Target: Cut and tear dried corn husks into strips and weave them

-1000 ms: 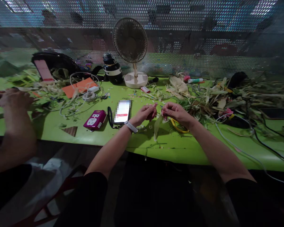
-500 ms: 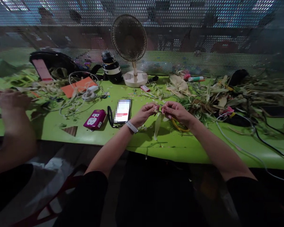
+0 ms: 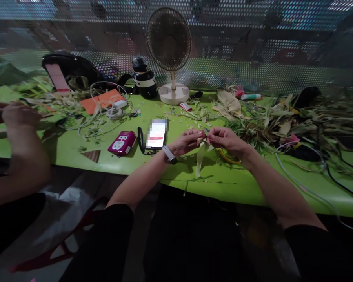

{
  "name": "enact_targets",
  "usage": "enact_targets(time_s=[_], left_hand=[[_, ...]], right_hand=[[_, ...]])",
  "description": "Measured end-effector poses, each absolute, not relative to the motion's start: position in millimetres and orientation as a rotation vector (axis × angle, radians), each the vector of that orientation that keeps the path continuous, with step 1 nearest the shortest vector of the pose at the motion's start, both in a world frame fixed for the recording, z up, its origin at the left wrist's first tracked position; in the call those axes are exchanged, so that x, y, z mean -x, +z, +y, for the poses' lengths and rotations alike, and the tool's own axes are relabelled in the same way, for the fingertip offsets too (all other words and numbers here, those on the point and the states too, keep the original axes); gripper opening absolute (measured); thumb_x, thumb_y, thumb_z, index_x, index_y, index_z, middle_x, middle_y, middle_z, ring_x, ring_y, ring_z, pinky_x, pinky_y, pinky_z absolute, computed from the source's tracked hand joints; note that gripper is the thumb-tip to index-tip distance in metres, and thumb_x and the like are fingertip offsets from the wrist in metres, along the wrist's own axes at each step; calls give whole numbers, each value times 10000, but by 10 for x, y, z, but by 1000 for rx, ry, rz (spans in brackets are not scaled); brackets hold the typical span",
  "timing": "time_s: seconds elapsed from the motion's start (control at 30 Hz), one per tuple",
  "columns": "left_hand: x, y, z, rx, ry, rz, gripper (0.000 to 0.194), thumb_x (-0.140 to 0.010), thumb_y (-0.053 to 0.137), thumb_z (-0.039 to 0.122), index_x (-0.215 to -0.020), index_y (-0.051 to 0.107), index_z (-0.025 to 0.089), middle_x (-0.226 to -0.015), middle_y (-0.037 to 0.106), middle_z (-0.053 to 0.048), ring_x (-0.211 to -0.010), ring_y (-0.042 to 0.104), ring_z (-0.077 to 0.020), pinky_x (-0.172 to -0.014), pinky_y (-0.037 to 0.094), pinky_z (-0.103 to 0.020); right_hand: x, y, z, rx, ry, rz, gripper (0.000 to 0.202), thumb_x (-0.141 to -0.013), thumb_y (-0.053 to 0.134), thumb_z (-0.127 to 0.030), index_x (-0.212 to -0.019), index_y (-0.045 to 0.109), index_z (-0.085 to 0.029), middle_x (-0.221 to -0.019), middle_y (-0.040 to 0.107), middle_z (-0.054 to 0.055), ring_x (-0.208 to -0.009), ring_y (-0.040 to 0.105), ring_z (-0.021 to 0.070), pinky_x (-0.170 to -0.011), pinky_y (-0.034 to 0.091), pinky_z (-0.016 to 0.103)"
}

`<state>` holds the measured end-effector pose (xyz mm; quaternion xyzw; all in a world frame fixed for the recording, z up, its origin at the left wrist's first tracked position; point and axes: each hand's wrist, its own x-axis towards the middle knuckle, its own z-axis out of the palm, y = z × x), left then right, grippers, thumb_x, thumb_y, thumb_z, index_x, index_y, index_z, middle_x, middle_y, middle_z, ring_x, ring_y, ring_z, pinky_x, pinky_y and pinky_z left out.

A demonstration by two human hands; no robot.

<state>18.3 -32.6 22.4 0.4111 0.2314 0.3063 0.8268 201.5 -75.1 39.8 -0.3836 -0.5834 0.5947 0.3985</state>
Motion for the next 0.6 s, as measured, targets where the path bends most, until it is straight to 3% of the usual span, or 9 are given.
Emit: enact_targets(time_s=[0.13, 0.3, 0.37, 0.43, 0.5, 0.6], left_hand=[[-178, 198, -296, -985, 602, 494, 221, -718, 791, 247, -643, 649, 95, -544, 532, 36, -420, 377, 4, -403, 246, -145], [-152, 221, -239, -898, 795, 566, 284, -682, 816, 362, -688, 639, 139, -624, 610, 27, -491, 504, -31, -460, 360, -149], [-123, 247, -210, -883, 851, 620, 423, -732, 746, 499, -580, 561, 151, -526, 544, 36, -444, 481, -34, -419, 321, -154], [-110, 257, -199, -971, 683, 635, 547, -779, 649, 600, -499, 508, 152, -436, 482, 25, -379, 440, -42, -381, 278, -177], [-131, 235, -216, -1001, 402, 644, 601, -789, 561, 692, -585, 608, 128, -510, 594, -35, -412, 516, -75, -384, 292, -190], [-206, 161, -265, -937, 231, 576, 621, -794, 529, 713, -805, 688, 113, -780, 723, -106, -680, 676, -159, -566, 480, -234]], right_hand=[[-2022, 427, -756, 1030, 1478, -1568, 397, -719, 776, -510, -713, 594, -158, -637, 583, -24, -480, 354, 41, -438, 216, 210], [-2022, 417, -683, 942, 1347, -1340, 451, -672, 792, -556, -690, 530, -189, -641, 569, -37, -482, 393, 54, -456, 307, 218], [-2035, 429, -657, 912, 1289, -1256, 473, -642, 807, -567, -690, 517, -198, -662, 575, -36, -520, 451, 68, -497, 370, 224], [-2047, 447, -654, 910, 1264, -1251, 474, -640, 805, -576, -705, 527, -197, -683, 590, -29, -547, 489, 76, -515, 387, 226], [-2044, 460, -679, 926, 1258, -1321, 454, -678, 780, -575, -725, 540, -192, -697, 603, -21, -550, 499, 78, -513, 382, 224], [-1998, 461, -746, 920, 1276, -1523, 408, -779, 697, -567, -765, 545, -189, -707, 607, -11, -556, 513, 91, -536, 416, 240]])
